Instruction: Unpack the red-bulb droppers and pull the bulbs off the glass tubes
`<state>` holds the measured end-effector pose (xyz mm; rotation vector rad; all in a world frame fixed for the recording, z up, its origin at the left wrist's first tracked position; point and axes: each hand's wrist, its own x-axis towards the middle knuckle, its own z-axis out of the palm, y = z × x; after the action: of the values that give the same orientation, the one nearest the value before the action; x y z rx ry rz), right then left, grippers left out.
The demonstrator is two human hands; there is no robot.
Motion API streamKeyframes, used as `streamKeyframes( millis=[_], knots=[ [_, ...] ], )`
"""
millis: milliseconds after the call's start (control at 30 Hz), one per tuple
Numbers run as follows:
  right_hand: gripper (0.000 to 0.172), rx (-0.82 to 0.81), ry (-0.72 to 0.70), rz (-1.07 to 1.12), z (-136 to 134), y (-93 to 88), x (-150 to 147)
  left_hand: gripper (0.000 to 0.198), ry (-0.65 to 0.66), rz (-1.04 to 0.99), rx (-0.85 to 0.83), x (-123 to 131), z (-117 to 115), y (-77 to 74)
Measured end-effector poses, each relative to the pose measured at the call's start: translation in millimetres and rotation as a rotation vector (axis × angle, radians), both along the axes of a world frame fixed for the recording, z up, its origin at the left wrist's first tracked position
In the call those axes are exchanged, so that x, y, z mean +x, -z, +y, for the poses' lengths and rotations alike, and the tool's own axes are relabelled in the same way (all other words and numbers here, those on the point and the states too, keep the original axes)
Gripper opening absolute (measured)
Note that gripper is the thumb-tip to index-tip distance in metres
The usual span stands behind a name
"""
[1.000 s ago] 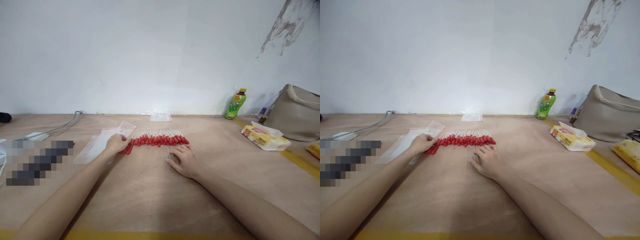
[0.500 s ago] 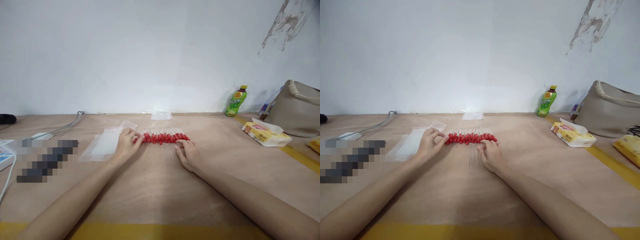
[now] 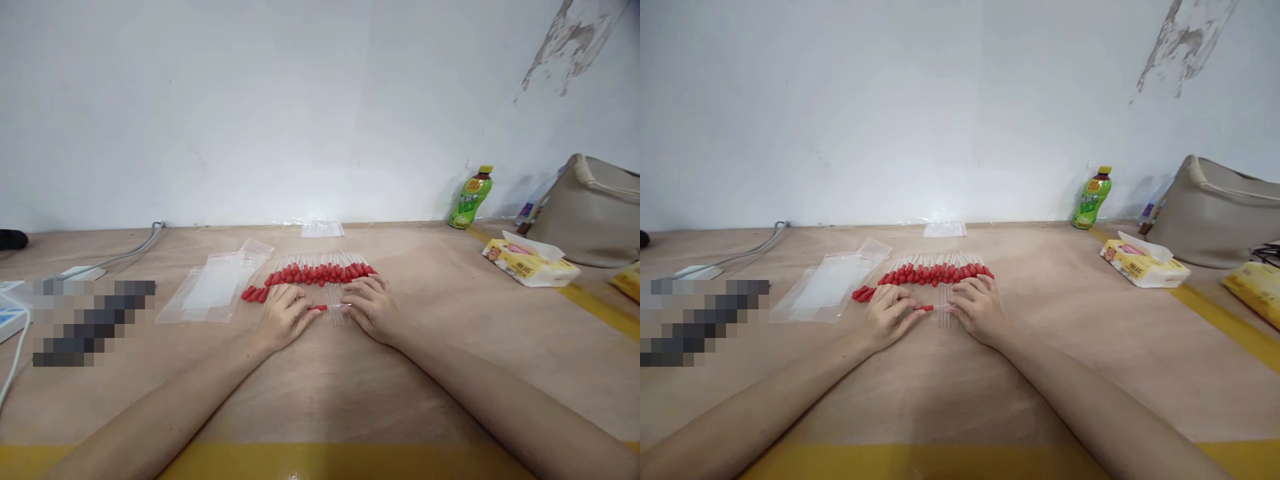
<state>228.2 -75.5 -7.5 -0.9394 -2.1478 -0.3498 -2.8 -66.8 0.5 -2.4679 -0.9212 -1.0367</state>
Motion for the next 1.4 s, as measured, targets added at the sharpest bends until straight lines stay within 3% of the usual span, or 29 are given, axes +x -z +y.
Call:
streamKeyframes(
  millis=[200,400,533,900,1200,1400],
  knots=[
    [0.015,0.011,-0.05,0.003,0,-0.7,-1,0.041,0.107,0.142,-0.045,8,-2,-7.3],
    [0.016,-0.01,-0.086,-0.01,-3,-1.5,-2,0.018,0.165,0.171,-0.034,12,2,-4.8],
    [0.021,0.007,-0.118,-0.024,-4,0.5,-6,0.018,0.184,0.178,-0.019,11,2,-1.7],
    [0.015,0.002,-0.258,-0.013,0,6.3,-9,0.019,0.198,0.295,0.036,18,-3,-7.3],
    [0.01,0.138,-0.276,-0.059,-9,0.4,-8,0.018,0.211,0.303,0.071,16,-6,-5.3],
    [0.009,0.255,-0.291,-0.127,-10,-1.8,-7,0.019,0.229,0.302,0.01,15,-9,-7.8]
  ],
)
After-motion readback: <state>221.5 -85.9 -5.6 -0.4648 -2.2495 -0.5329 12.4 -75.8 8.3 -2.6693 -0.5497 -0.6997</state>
